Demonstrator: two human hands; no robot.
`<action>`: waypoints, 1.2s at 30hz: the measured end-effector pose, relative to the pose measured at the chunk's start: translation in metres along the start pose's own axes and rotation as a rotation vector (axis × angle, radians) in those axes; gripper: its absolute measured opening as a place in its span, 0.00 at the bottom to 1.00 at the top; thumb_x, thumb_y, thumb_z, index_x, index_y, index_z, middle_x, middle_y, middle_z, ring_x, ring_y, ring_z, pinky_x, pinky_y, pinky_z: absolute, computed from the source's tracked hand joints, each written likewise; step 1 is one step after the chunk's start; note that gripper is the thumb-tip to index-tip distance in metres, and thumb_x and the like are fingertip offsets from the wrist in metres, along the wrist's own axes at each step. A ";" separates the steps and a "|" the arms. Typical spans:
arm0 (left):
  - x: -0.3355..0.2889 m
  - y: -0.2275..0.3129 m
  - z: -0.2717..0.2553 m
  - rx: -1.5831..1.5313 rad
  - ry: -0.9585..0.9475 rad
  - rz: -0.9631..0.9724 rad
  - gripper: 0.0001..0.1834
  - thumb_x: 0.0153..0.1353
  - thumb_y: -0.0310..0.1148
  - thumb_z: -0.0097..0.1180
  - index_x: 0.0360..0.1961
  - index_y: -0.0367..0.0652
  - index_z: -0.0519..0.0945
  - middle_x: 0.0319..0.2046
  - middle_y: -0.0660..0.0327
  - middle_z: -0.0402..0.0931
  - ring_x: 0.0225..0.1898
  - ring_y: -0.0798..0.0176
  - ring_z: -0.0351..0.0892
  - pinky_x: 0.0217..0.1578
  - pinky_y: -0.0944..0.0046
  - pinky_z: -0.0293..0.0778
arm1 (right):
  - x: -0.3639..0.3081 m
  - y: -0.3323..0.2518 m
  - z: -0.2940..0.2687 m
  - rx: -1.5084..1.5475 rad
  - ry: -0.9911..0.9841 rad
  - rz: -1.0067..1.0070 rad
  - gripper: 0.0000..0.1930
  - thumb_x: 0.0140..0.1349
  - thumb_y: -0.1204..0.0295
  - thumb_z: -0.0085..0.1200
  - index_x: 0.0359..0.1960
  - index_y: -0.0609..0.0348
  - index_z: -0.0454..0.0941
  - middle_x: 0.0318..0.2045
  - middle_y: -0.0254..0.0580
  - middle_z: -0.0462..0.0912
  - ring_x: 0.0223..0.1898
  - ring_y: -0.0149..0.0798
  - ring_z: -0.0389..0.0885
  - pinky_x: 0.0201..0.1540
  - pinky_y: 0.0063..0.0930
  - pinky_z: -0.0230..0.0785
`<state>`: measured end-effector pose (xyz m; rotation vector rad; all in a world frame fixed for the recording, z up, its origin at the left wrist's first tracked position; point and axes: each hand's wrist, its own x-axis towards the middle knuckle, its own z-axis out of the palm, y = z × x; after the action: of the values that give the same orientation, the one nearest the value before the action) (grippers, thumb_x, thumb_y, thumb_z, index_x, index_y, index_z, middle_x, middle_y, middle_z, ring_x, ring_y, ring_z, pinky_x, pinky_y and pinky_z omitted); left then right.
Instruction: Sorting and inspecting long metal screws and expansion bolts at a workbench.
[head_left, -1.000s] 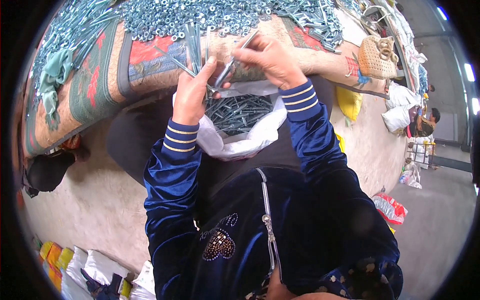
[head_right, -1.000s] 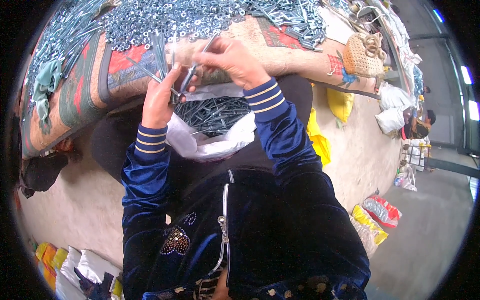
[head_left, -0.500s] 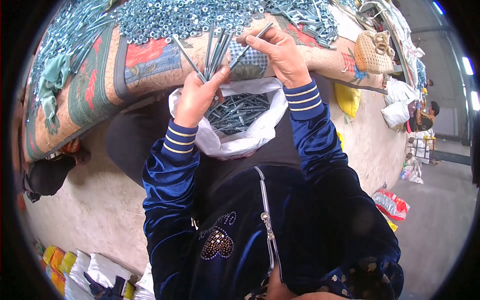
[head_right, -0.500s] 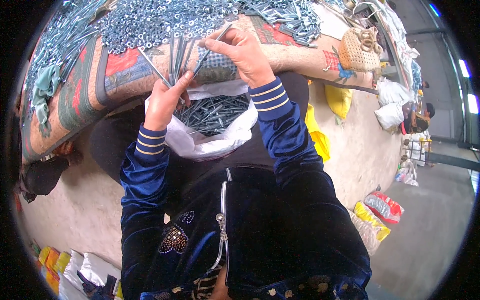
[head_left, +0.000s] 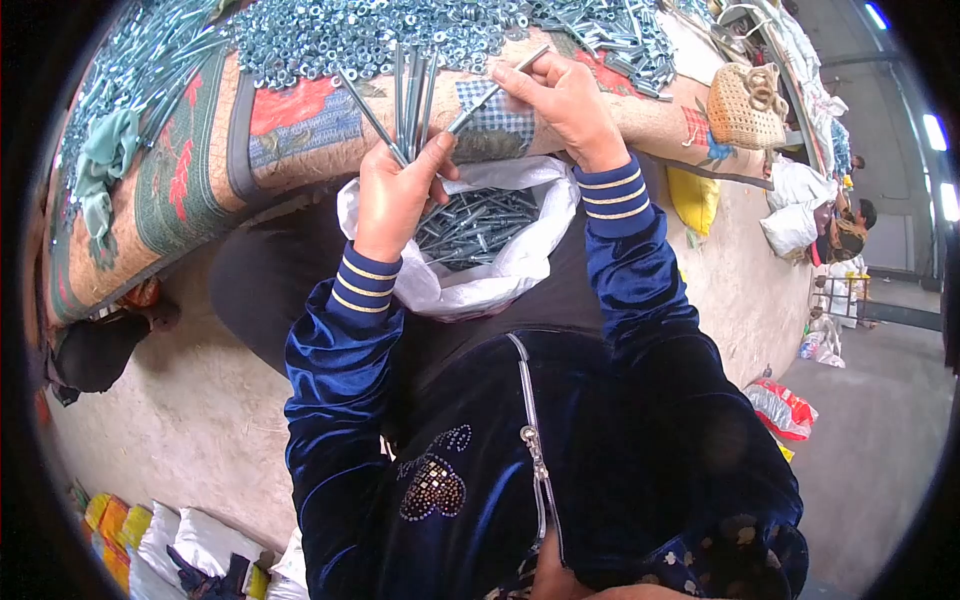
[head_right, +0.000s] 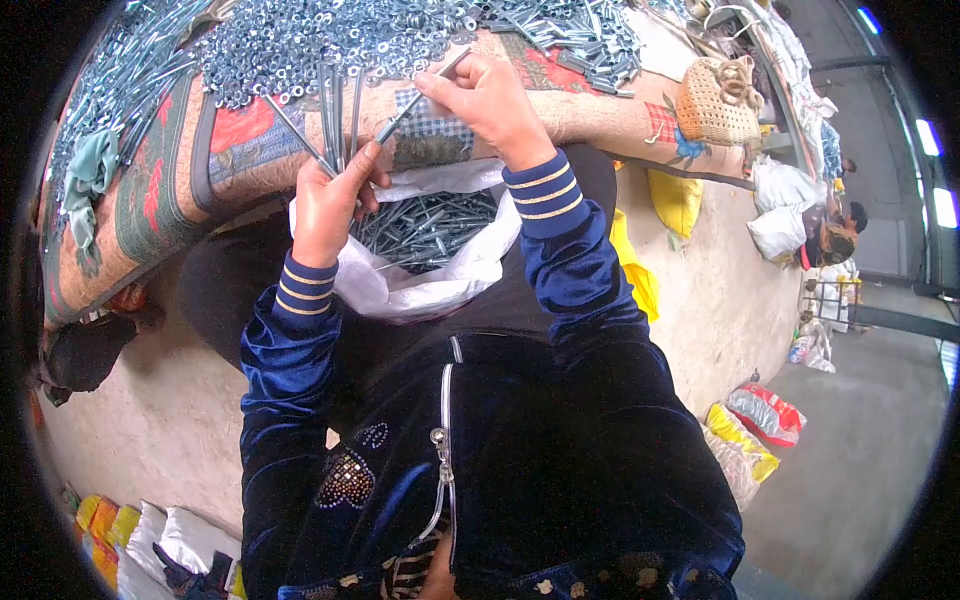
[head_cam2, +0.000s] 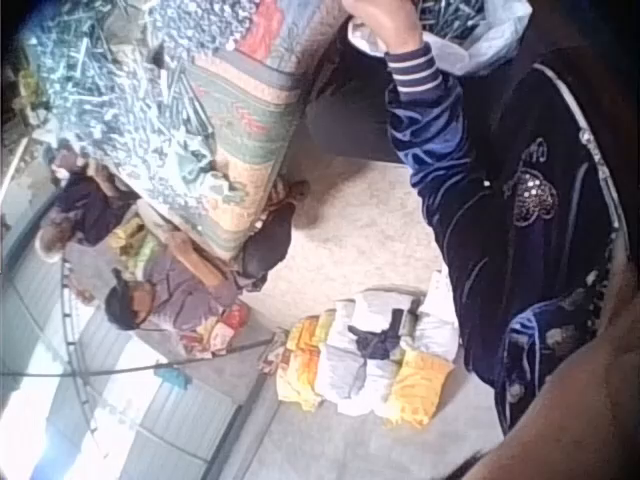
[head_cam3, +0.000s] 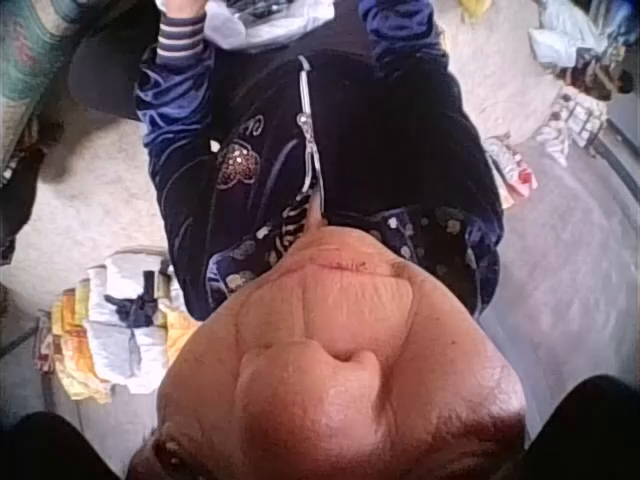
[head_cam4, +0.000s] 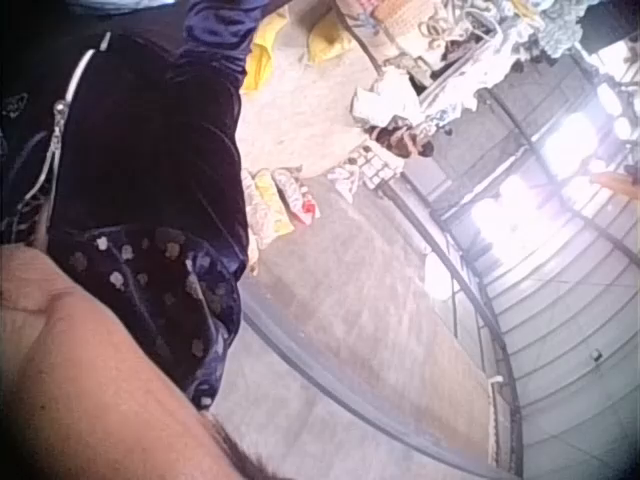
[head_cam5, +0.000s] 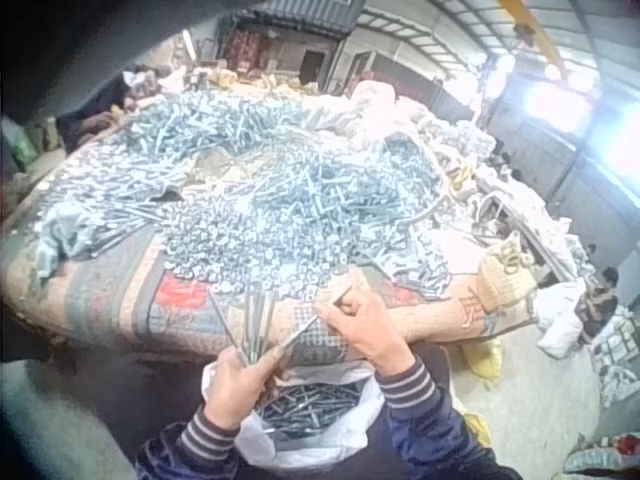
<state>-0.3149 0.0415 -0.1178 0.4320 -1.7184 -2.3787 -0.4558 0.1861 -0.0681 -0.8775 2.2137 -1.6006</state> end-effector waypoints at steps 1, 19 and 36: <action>0.000 0.000 0.001 0.000 -0.001 0.001 0.10 0.61 0.35 0.57 0.36 0.39 0.77 0.20 0.62 0.77 0.14 0.75 0.70 0.13 0.78 0.61 | 0.000 0.002 0.002 0.044 0.040 -0.174 0.12 0.60 0.67 0.58 0.39 0.65 0.81 0.26 0.32 0.80 0.26 0.21 0.75 0.30 0.15 0.66; -0.002 0.001 0.004 0.014 0.063 0.079 0.07 0.60 0.31 0.57 0.34 0.38 0.77 0.17 0.64 0.74 0.12 0.76 0.66 0.13 0.76 0.60 | -0.004 0.005 0.001 0.097 -0.129 0.227 0.16 0.60 0.67 0.57 0.45 0.65 0.79 0.34 0.37 0.83 0.31 0.23 0.77 0.40 0.18 0.68; -0.004 -0.005 0.007 0.326 0.134 0.153 0.09 0.53 0.26 0.59 0.36 0.40 0.78 0.20 0.51 0.75 0.23 0.47 0.76 0.24 0.55 0.69 | -0.014 0.003 0.019 0.120 -0.116 0.104 0.11 0.55 0.66 0.61 0.33 0.62 0.83 0.23 0.28 0.79 0.27 0.19 0.71 0.30 0.15 0.62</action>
<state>-0.3132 0.0508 -0.1194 0.4737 -2.0012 -1.9254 -0.4354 0.1813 -0.0793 -0.7881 2.0277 -1.5749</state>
